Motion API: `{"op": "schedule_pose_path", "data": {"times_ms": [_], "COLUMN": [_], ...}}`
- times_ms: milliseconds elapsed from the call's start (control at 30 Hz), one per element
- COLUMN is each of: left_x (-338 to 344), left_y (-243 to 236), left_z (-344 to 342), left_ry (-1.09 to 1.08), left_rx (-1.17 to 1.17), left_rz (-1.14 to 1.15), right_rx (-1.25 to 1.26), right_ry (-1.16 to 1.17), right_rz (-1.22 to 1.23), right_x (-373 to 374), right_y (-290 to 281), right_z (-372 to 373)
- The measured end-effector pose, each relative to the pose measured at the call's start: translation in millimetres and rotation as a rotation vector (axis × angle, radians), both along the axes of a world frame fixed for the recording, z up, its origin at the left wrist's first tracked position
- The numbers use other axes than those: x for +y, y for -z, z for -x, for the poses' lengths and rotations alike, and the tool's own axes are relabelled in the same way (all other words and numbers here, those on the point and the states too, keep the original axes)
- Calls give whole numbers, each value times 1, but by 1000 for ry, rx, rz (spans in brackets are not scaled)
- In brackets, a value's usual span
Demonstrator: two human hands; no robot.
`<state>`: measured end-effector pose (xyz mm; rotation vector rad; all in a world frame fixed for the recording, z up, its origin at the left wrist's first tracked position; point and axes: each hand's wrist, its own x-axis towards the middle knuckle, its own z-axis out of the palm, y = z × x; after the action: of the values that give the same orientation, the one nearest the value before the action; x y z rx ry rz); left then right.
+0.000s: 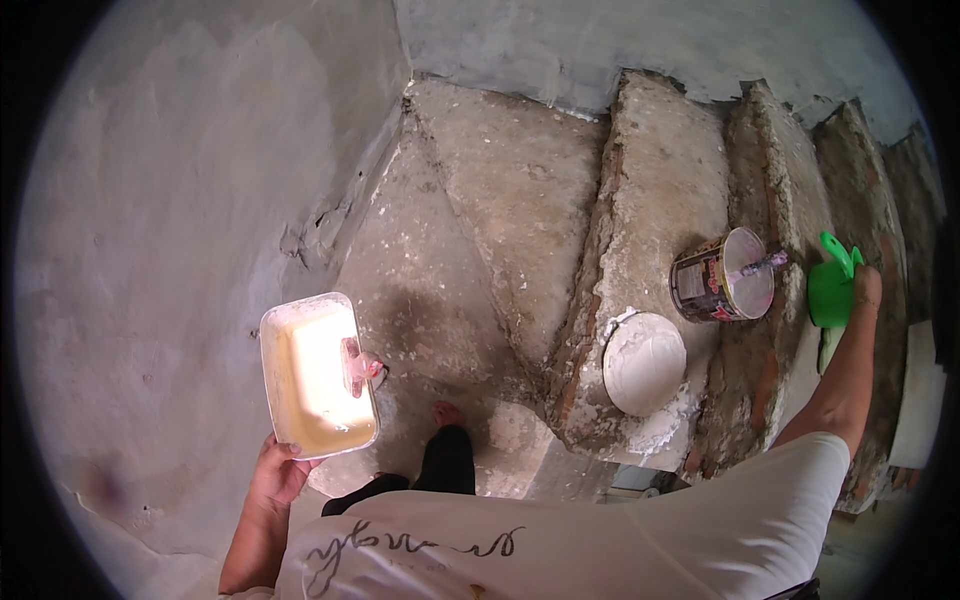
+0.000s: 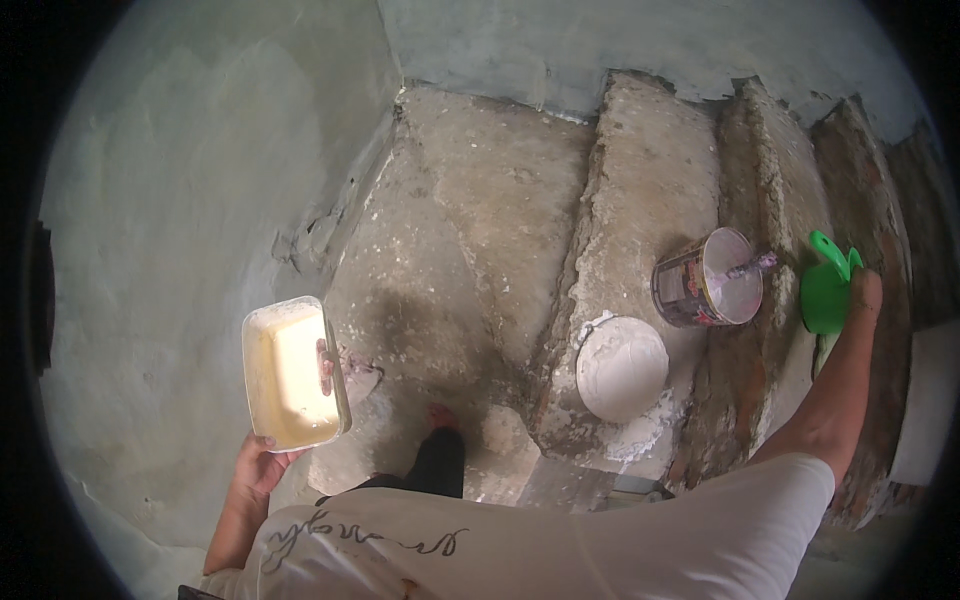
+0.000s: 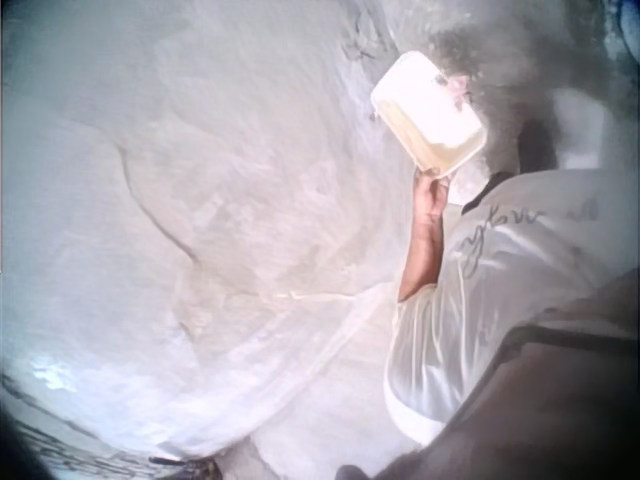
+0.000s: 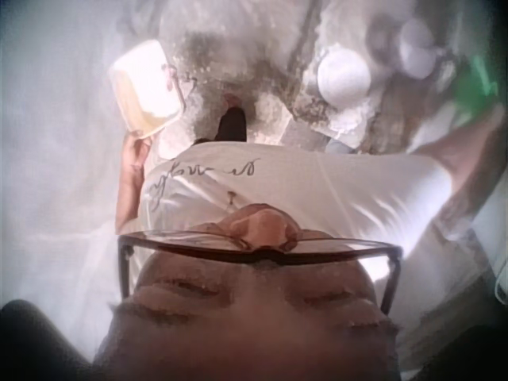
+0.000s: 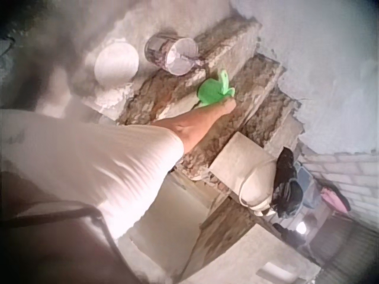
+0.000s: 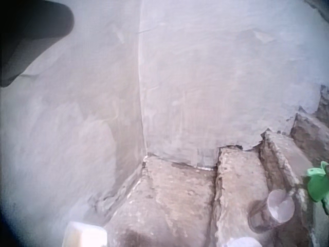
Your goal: The person patches cracks and holes in a concrete wall using white paste. They apply the paste with a brush from a container and smooth it over the surface using a metal spatula while working on a staircase.
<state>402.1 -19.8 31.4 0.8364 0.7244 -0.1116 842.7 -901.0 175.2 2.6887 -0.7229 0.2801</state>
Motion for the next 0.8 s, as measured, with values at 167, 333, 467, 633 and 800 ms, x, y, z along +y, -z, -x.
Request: {"op": "schedule_pose_path", "data": {"times_ms": [167, 333, 467, 633, 800], "left_x": [-6, -8, -4, -6, -6], "left_y": [0, 3, 7, 3, 4], "left_z": [-14, -21, -25, -19, -14], "left_ry": [-2, 36, 47, 39, 43], "left_rx": [23, 26, 12, 19, 15], "left_rz": [24, -47, -28, -40, -41], "right_rx": [61, 86, 174, 56, 11], "right_ry": [-61, -101, -122, 356, 347], "right_rz": [-42, -333, -96, -135, -315], "right_x": [-29, -55, -39, 93, 86], "right_y": [5, 19, 3, -21, -23], "right_z": [-19, -27, -18, 17, 22]}}
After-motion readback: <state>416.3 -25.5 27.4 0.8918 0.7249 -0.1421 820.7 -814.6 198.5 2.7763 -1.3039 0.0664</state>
